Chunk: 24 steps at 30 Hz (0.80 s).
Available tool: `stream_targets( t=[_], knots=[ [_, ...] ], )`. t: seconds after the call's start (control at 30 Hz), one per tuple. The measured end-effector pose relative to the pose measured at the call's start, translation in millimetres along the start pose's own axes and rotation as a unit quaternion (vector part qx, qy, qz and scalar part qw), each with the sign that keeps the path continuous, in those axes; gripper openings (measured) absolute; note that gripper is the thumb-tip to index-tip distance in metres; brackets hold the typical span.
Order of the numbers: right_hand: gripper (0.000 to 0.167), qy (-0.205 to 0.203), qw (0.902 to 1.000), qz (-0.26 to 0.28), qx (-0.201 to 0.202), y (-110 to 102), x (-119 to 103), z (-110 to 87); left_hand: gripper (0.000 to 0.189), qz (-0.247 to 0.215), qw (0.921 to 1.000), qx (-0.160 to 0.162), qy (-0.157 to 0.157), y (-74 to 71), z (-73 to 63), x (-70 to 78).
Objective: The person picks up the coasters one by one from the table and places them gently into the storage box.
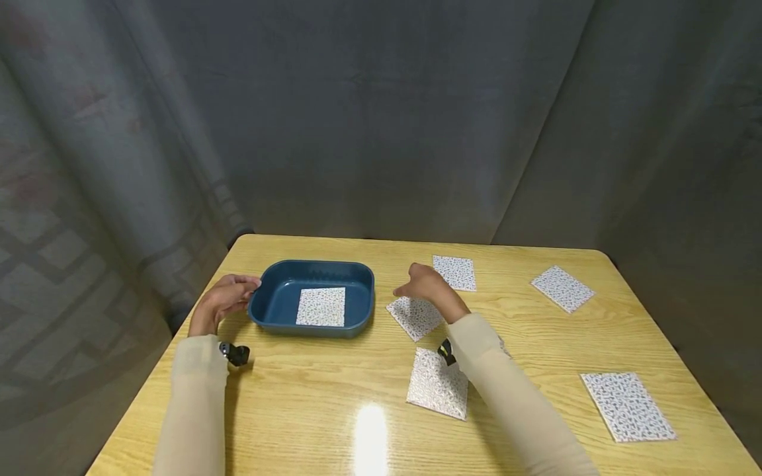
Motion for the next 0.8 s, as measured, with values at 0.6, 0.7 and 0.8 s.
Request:
stream_targets(
  t=[0.6,0.7,0.8],
  knots=[
    [0.054,0.054,0.9902,-0.124,0.034,21,32,12.1,0.041,0.004,0.9999,0.005,-0.013,0.0,4.9,-3.2],
    [0.052,0.058,0.9891,-0.129,0.04,24,31,13.4,0.042,0.004,0.9999,0.007,-0.013,0.5,3.3,-2.1],
    [0.05,0.061,0.9893,-0.127,0.038,26,32,14.8,0.041,0.005,0.9999,0.005,-0.011,0.6,1.4,-1.5]
  ],
)
Point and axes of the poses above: each hand's wrist, its own z-axis towards the middle knuckle, its own y-axis out of the palm, x = y × z, the point moved 3 cm from there along z, towards the middle knuckle, and after that the axes turned 12 degrees about y, right-handed, at the moved point
